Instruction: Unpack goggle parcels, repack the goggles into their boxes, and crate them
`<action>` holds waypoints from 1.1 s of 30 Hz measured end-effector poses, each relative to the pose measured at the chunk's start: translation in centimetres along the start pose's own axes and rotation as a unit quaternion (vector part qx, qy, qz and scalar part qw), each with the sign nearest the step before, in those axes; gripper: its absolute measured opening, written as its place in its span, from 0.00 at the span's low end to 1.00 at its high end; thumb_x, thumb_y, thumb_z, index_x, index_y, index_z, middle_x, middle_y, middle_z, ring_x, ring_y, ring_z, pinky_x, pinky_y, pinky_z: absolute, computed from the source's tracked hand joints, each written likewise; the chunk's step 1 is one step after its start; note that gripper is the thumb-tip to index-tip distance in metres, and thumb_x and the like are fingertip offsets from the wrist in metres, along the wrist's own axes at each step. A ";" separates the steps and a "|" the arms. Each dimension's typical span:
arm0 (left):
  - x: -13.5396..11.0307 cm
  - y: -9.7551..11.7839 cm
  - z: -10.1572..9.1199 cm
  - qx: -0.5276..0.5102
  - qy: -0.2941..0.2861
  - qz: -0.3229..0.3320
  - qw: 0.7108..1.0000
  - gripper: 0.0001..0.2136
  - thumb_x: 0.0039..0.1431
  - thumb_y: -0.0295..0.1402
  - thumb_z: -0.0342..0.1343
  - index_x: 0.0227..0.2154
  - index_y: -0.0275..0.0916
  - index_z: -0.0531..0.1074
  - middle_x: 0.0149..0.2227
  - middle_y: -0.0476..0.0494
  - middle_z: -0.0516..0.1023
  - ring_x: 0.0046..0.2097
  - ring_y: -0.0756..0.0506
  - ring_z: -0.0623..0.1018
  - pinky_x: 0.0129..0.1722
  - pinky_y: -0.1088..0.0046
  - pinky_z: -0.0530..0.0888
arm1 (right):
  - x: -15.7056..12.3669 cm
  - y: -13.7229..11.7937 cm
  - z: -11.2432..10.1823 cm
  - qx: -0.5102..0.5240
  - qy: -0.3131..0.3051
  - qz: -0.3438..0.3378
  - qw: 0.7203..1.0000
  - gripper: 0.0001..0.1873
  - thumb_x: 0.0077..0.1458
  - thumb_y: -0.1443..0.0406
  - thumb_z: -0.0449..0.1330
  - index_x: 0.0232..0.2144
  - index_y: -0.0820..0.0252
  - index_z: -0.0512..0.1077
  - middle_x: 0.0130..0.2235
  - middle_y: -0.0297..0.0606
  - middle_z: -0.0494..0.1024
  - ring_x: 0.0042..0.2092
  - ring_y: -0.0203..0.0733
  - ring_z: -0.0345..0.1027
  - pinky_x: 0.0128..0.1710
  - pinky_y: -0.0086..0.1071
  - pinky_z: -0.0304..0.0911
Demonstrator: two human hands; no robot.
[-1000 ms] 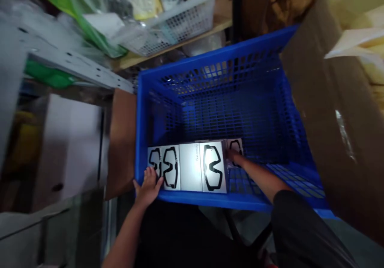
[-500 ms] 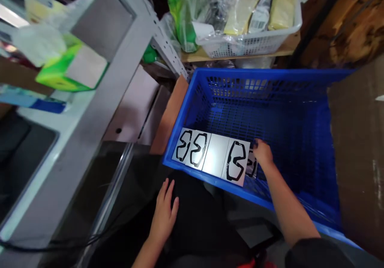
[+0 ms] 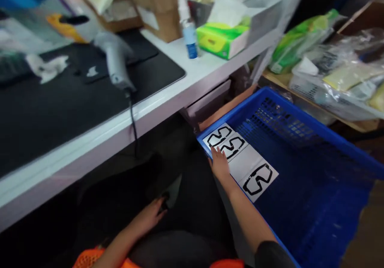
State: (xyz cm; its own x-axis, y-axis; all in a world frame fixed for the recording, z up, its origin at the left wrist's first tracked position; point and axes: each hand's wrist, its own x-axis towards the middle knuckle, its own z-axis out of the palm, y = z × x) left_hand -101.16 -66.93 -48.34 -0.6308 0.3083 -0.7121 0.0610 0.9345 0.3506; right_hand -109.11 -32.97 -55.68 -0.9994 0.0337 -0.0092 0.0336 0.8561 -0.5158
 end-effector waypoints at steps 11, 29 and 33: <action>0.6 -7.5 2.6 -0.097 0.011 -0.018 0.995 0.21 0.62 0.39 0.51 0.55 0.35 0.72 0.57 0.30 0.74 0.57 0.35 0.76 0.58 0.60 0.70 | 0.1 -2.9 0.6 -0.136 -0.029 -0.004 0.990 0.36 0.53 0.67 0.56 0.64 0.72 0.57 0.61 0.57 0.67 0.68 0.57 0.50 0.67 0.49 0.49; -6.0 -14.6 5.4 -0.187 0.057 0.001 0.981 0.21 0.66 0.41 0.51 0.55 0.33 0.71 0.56 0.29 0.75 0.57 0.36 0.76 0.58 0.59 0.69 | -3.1 -4.2 2.2 -0.177 0.089 -0.008 0.980 0.28 0.67 0.58 0.53 0.65 0.61 0.56 0.64 0.51 0.58 0.65 0.60 0.52 0.63 0.60 0.50; -7.3 -15.4 6.7 -0.221 0.041 0.016 0.974 0.20 0.68 0.41 0.52 0.57 0.34 0.69 0.56 0.33 0.75 0.56 0.38 0.75 0.57 0.54 0.71 | -6.4 -6.9 2.4 -0.210 -0.063 -0.068 0.973 0.27 0.66 0.60 0.57 0.63 0.62 0.60 0.67 0.51 0.56 0.68 0.60 0.48 0.65 0.60 0.49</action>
State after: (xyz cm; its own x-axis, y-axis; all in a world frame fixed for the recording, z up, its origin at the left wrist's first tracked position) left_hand -92.28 -82.37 -52.58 -0.6944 0.3037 -0.6524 -0.2465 0.7513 0.6121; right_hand -102.96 -40.34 -54.09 -0.9873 -0.1353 -0.0837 -0.1245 0.9845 -0.1232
